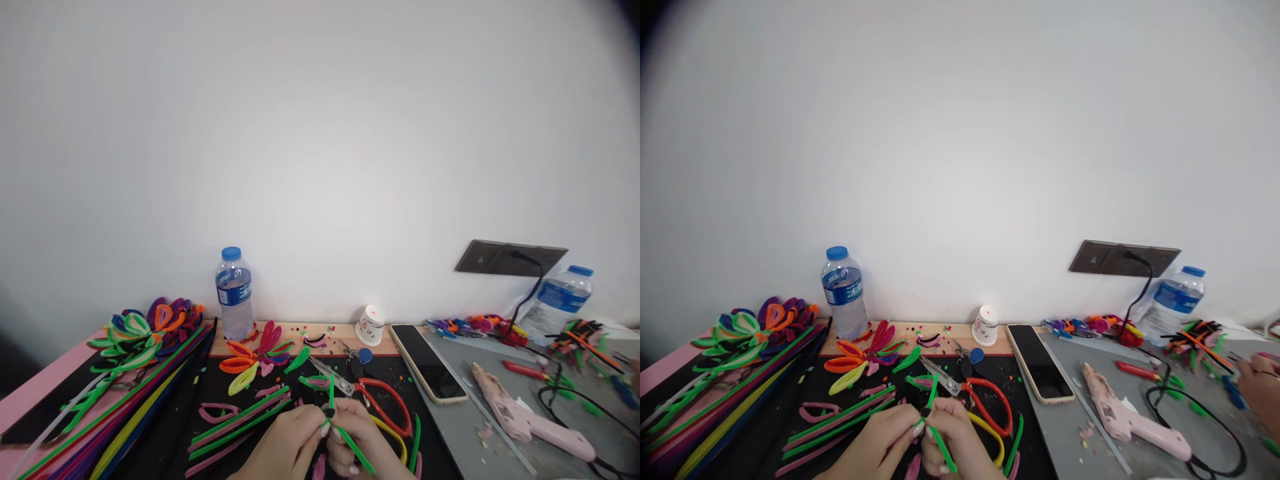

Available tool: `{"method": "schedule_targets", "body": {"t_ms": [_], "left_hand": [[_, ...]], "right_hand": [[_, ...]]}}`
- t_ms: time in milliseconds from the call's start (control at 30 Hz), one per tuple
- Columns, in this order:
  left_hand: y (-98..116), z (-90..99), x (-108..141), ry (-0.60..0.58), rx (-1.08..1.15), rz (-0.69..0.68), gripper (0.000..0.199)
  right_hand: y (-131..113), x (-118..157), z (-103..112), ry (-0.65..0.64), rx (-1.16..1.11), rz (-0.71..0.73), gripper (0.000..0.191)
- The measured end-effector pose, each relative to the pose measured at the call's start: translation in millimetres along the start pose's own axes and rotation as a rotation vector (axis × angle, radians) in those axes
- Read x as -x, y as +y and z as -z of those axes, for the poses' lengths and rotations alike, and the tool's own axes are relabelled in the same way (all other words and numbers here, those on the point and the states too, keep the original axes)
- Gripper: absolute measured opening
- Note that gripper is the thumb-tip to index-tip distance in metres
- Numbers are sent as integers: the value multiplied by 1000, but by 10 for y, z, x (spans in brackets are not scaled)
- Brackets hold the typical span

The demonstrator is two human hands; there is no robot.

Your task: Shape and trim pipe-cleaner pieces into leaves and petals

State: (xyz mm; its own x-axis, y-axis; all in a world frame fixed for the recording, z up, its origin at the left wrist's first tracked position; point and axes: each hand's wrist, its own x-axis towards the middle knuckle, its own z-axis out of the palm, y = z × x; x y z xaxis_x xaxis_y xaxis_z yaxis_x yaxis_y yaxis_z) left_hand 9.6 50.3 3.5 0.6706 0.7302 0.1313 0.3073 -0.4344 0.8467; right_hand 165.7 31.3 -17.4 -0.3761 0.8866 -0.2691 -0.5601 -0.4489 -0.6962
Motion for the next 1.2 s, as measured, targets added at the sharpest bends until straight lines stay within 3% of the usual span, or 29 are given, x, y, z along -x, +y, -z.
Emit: {"method": "schedule_targets", "body": {"t_ms": [133, 267, 333, 433, 533, 700, 967, 1200], "left_hand": [[-28, -27, 10, 76, 35, -20, 27], [-123, -66, -45, 94, 434, 121, 36], [-180, -87, -72, 59, 722, 208, 40], [-199, -97, -86, 7, 973, 281, 41], [-142, -75, -73, -44, 1093, 318, 40], [-98, -52, -52, -160, 1158, 347, 40], [-124, -48, -47, -226, 1116, 390, 39], [-120, -71, -62, -161, 982, 347, 43]], "right_hand": [[29, -37, 35, 15, 43, 7, 41], [-34, -11, 36, 65, 262, 216, 44], [-104, 55, 4, 138, 486, 389, 34], [-201, 168, -42, 188, 893, 656, 18], [-253, 223, -43, 94, 1227, 807, 30], [-278, 201, -19, 4, 1461, 845, 14], [-250, 163, 12, -99, 1490, 923, 12], [-221, 171, -10, -6, 1390, 727, 23]]}}
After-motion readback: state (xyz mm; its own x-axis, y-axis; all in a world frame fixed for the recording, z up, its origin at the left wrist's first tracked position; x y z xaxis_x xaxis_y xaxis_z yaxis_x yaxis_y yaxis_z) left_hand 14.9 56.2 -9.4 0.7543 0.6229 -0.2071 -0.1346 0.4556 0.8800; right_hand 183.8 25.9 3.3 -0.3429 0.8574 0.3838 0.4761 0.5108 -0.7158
